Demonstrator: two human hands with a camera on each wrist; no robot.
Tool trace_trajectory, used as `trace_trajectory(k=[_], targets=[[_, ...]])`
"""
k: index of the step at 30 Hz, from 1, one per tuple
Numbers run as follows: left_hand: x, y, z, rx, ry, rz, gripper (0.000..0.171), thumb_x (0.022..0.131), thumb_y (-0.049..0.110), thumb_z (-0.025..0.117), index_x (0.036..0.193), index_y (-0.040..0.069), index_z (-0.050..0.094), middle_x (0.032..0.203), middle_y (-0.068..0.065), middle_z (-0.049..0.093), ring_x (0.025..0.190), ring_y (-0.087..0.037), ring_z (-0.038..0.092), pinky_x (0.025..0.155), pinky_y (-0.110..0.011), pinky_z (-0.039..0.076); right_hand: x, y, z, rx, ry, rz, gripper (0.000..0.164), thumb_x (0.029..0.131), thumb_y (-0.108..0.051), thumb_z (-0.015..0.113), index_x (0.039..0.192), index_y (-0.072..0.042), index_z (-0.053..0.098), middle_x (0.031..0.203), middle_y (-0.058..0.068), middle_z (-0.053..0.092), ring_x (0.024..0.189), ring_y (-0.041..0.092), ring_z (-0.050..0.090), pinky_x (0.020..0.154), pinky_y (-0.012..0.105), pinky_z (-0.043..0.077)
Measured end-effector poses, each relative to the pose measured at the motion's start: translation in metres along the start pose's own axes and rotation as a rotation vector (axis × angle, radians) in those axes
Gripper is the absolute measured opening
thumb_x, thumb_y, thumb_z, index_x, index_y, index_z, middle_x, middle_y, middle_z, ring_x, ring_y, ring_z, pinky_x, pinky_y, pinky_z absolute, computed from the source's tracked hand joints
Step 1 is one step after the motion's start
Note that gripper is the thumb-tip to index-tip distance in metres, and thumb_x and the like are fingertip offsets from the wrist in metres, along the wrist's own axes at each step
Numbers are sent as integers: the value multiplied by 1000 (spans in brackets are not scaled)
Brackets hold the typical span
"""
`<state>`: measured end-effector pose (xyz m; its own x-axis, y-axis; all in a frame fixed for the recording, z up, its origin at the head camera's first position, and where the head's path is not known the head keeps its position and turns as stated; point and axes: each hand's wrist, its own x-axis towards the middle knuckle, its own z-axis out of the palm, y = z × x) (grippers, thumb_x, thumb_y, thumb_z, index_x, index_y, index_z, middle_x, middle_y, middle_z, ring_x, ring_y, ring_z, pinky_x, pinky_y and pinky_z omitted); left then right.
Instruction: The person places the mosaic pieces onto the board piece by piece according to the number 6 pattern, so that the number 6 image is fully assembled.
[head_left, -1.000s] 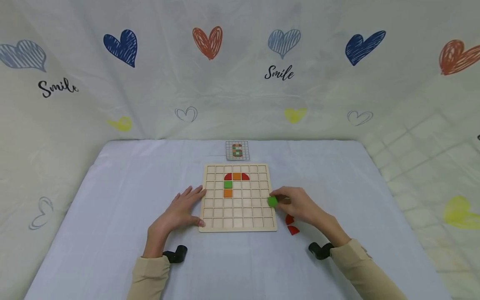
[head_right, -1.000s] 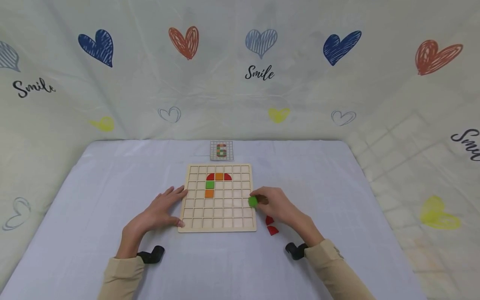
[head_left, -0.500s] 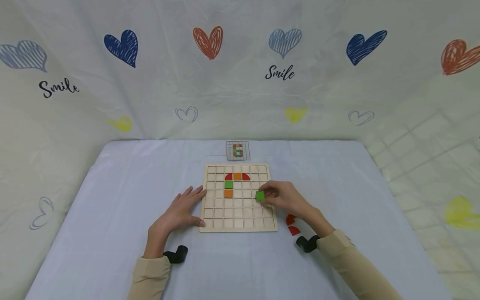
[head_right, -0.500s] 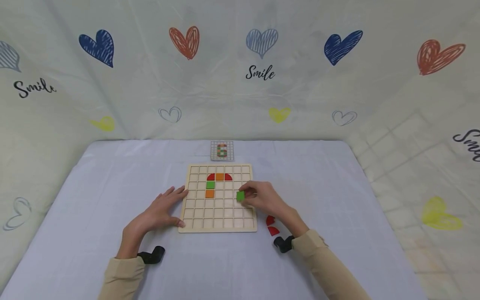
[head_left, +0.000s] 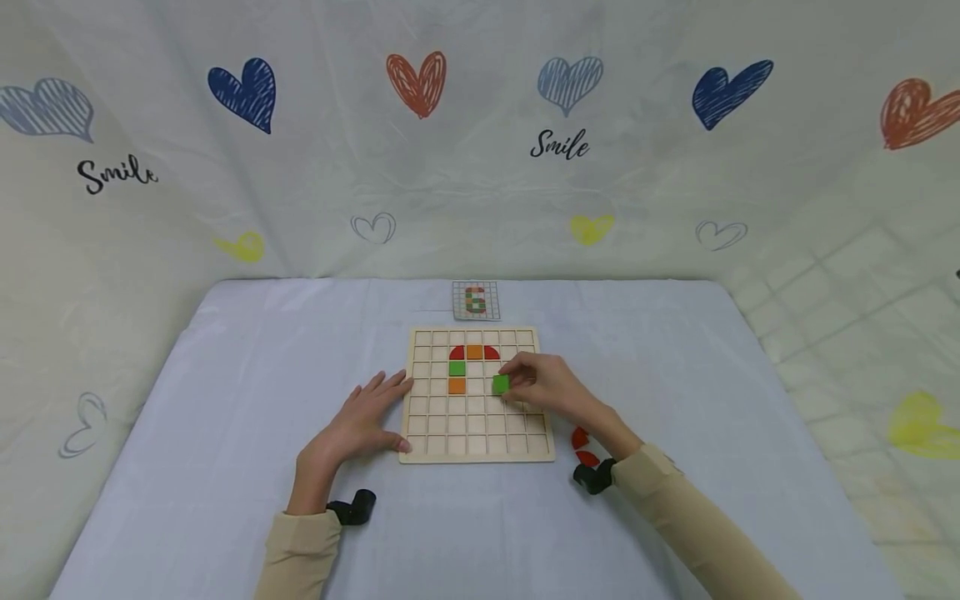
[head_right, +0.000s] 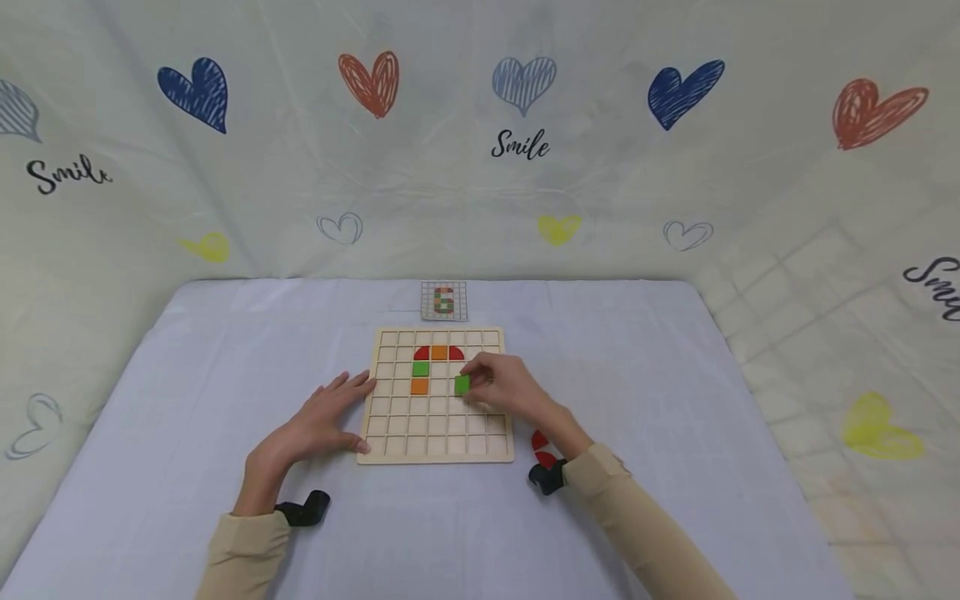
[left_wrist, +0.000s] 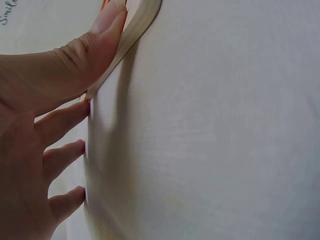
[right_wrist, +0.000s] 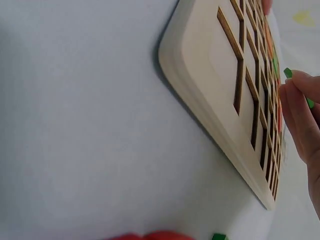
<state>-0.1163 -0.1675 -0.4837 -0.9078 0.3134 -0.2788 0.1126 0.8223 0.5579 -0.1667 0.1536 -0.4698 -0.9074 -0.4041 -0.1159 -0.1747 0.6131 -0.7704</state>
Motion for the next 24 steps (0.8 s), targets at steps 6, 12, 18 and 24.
trace_trajectory(k=[6, 12, 18, 24], targets=[[0, 0, 1, -8, -7, -8, 104, 72, 26, 94, 159, 11, 39, 170, -10, 27, 159, -40, 12, 127, -65, 7, 10, -2, 8, -13, -25, -18, 29, 83, -11, 86, 109, -7, 75, 93, 0, 72, 82, 12, 64, 77, 23, 57], [-1, 0, 0, -6, 1, -2, 103, 72, 25, 93, 159, 11, 40, 170, -10, 28, 159, -40, 12, 127, -65, 8, 17, -8, 14, -17, -42, -32, 29, 82, -11, 87, 108, -6, 76, 90, 1, 72, 81, 13, 64, 76, 22, 56], [0, 1, 0, -5, 2, 5, 102, 73, 24, 93, 159, 11, 40, 170, -10, 28, 159, -40, 13, 127, -65, 8, 23, -11, 18, -46, -53, -53, 29, 82, -10, 87, 108, -4, 76, 88, 2, 72, 78, 12, 63, 75, 23, 55], [0, 0, -1, 0, 5, 3, 102, 73, 23, 93, 159, 10, 39, 170, -10, 28, 159, -40, 12, 127, -65, 7, 26, -12, 21, -52, -58, -46, 30, 82, -11, 87, 109, -4, 76, 88, 1, 71, 79, 13, 62, 74, 22, 55]])
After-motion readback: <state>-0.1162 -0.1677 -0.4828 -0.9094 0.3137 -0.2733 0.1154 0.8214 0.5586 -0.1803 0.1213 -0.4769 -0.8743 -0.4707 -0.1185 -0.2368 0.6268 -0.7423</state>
